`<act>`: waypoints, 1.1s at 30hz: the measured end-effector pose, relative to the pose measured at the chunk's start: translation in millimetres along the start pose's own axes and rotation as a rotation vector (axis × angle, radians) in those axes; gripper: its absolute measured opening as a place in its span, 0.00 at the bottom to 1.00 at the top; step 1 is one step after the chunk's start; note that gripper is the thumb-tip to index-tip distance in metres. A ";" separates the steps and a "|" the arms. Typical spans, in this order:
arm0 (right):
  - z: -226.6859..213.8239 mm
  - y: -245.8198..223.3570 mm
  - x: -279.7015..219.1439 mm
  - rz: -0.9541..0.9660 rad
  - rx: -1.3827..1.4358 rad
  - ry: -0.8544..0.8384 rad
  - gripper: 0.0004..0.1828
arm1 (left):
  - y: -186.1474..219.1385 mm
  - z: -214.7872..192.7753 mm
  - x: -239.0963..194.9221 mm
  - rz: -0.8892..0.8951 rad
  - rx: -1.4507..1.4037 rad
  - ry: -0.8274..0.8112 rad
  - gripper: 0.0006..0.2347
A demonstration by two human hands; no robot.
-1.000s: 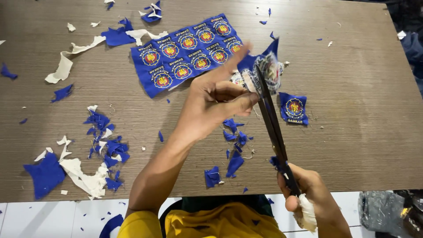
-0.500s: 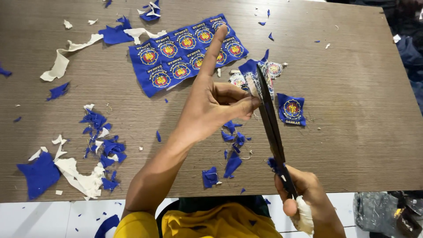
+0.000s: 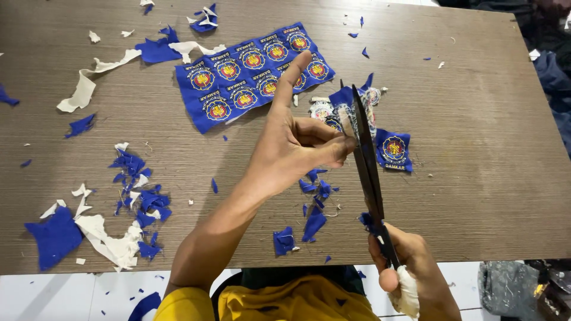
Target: Trimming excess fabric from embroidered patches using scissors
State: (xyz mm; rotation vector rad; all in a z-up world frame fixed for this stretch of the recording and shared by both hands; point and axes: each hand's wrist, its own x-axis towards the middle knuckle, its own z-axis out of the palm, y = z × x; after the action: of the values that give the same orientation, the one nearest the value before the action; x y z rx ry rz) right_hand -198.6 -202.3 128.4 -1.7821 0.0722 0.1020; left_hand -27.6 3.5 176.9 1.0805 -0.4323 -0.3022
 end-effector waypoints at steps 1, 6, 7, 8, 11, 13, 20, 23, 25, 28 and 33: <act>0.0 1.6 0.1 0.000 -0.001 -0.002 0.47 | -0.8 -0.4 0.3 0.000 -0.001 0.002 0.47; -1.6 8.2 -0.5 0.021 0.024 -0.004 0.46 | -0.5 -0.2 0.6 0.000 0.019 -0.003 0.47; -1.8 6.5 0.1 0.021 0.024 -0.004 0.46 | -1.2 -0.2 1.0 0.000 0.019 -0.003 0.47; -1.9 4.7 0.8 -0.009 -0.054 -0.012 0.46 | -1.8 -0.4 1.3 -0.003 0.016 -0.002 0.47; -6.3 7.5 3.1 -0.045 -0.147 -0.049 0.45 | -1.0 -0.1 1.1 -0.003 0.004 -0.011 0.47; -7.8 10.6 3.2 -0.051 -0.161 -0.075 0.45 | 0.3 0.1 0.5 0.000 -0.005 -0.023 0.46; -11.2 19.1 2.7 -0.061 -0.146 -0.075 0.41 | 3.4 0.5 -0.6 0.020 0.029 -0.062 0.46; -11.8 24.1 3.0 -0.075 -0.129 -0.071 0.41 | 4.6 0.7 -0.8 0.032 0.044 -0.072 0.46; -10.5 21.6 2.5 -0.086 -0.129 -0.066 0.41 | 5.1 1.0 -0.9 0.026 0.042 -0.069 0.45; -9.1 15.1 2.3 -0.068 -0.160 -0.059 0.41 | 5.6 1.1 -1.2 0.034 0.048 -0.075 0.45; -14.6 25.0 3.0 -0.090 -0.217 -0.078 0.38 | 7.2 -0.1 -2.0 0.021 0.069 -0.076 0.45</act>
State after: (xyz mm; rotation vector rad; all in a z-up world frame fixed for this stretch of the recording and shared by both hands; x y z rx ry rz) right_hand -197.8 -221.9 106.8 -1.9931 -0.0779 0.1185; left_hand -29.1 7.6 183.0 1.1337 -0.5245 -0.3128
